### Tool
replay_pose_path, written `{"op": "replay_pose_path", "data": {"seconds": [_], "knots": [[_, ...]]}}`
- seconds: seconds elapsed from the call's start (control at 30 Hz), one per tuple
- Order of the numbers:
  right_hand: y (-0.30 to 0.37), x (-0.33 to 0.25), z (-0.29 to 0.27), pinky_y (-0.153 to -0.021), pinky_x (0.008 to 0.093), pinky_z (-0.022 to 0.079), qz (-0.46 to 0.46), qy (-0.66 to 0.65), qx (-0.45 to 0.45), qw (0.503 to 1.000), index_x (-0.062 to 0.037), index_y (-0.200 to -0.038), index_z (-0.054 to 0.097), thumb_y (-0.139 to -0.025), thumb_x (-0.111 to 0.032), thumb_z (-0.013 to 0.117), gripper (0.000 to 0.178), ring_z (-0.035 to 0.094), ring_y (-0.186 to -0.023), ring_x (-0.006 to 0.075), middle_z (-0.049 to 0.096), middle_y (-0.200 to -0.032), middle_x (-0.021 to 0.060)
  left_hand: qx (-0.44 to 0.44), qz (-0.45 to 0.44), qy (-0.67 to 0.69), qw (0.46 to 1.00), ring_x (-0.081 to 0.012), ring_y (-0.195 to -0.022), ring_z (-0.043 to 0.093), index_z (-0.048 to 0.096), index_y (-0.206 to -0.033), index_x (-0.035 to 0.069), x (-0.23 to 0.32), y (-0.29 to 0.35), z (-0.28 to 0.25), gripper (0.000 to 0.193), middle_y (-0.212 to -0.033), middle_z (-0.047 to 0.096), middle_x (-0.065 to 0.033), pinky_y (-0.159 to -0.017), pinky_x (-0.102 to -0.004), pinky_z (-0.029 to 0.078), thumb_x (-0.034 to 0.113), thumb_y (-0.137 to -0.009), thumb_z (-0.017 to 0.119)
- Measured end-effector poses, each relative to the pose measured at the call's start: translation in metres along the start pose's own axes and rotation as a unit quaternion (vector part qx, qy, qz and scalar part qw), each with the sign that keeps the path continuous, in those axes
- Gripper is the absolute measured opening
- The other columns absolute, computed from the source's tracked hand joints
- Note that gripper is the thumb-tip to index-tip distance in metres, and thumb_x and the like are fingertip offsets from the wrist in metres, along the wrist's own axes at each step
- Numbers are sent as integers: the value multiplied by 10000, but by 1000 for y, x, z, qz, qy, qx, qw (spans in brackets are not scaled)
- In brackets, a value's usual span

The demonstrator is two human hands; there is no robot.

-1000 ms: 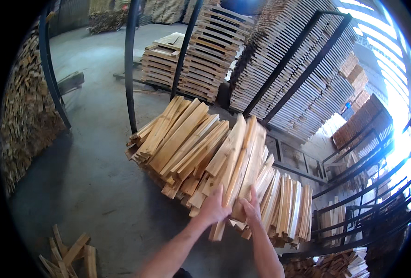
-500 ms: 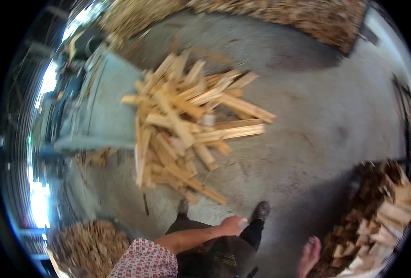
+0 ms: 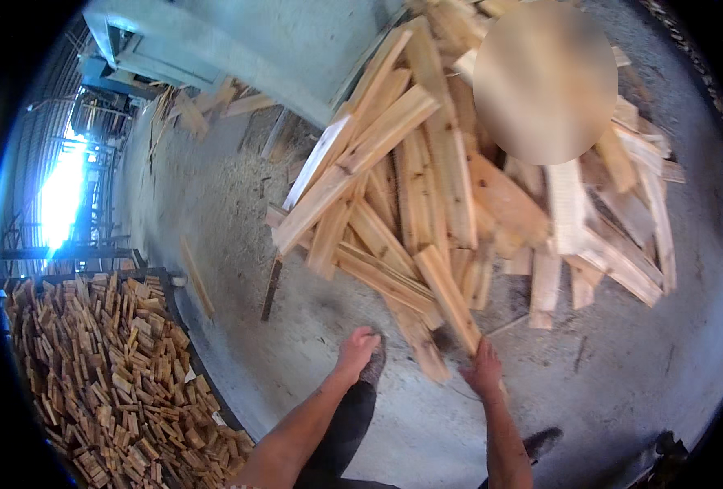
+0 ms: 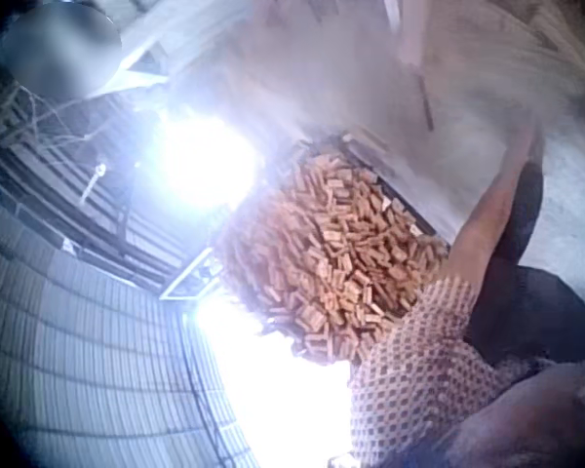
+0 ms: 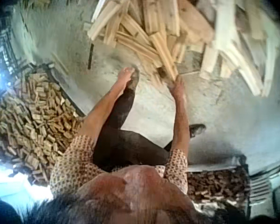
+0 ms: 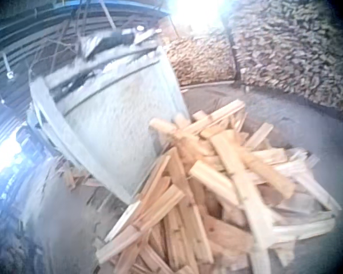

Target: The person picks up bundles of wooden planks from a pile on the floor and carries them to a nearby metal rack. They then stack the planks vertically on the rack, repeating this process multiple times to organize the wood.

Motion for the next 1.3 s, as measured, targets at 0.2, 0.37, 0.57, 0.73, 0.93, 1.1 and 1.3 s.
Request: {"op": "replay_pose_path", "data": {"seconds": [0.2,0.37,0.57,0.73,0.93,1.1,1.3], "knots": [[27,-29,-37,-693,327,460,-36,-165,24,985,20,-1117,484,-629,-22,490,489,565,-725,282,566,-813,168,232,240,-59,941,-313,-1140,422,389,-1226,-13,48,-81,-88,615,-1223,442,-195,-964,-398,334,296,-753,631],[12,-132,-87,-644,262,422,14,-185,-6,983,20,-1130,481,-635,-11,467,496,491,-667,158,481,-718,65,248,355,-220,874,-356,-1204,338,329,-1276,-11,149,-110,-158,722,-1284,372,-214,-998,-410,297,317,-723,658],[-138,-304,-84,-860,321,415,-106,-285,28,952,32,-1309,263,-712,-257,672,779,506,-1010,221,508,-1103,187,208,361,-314,853,-370,-1257,273,325,-1275,-35,246,-169,-194,757,-1336,301,-259,-1022,-422,257,466,-767,577],[-187,-311,-29,-941,353,353,-182,-329,1,927,24,-1340,195,-678,-281,708,892,415,-1138,250,394,-1255,199,152,362,-332,858,-351,-1183,370,308,-1286,-28,263,-202,-164,825,-1261,391,-233,-980,-409,319,552,-749,546],[-163,-290,-14,-989,342,299,-170,-428,-22,887,14,-1352,154,-702,-228,673,866,407,-1151,245,404,-1259,161,63,265,-311,910,-305,-1042,503,407,-1189,-13,229,-183,-133,653,-1107,517,-216,-897,-397,398,454,-762,567],[-129,-245,-11,-970,329,317,-110,-379,28,918,4,-1350,177,-764,-243,623,777,411,-1134,219,400,-1254,146,-59,223,-186,955,-287,-1091,487,414,-1225,15,134,-106,-56,555,-1151,517,-172,-927,-356,378,347,-803,557],[-121,-192,-14,-828,296,420,-21,-384,-35,923,-35,-1310,293,-775,-296,635,687,500,-981,172,517,-1101,90,-89,318,26,944,-241,-1005,518,375,-1232,-23,100,-78,-69,464,-1155,486,-201,-827,-323,425,273,-885,458]]}}
Point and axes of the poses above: each hand's wrist, its own y-axis away from the middle knuckle, its own z-axis out of the palm, x = y × z, the point moved 2 cm from there along -y, towards the middle knuckle
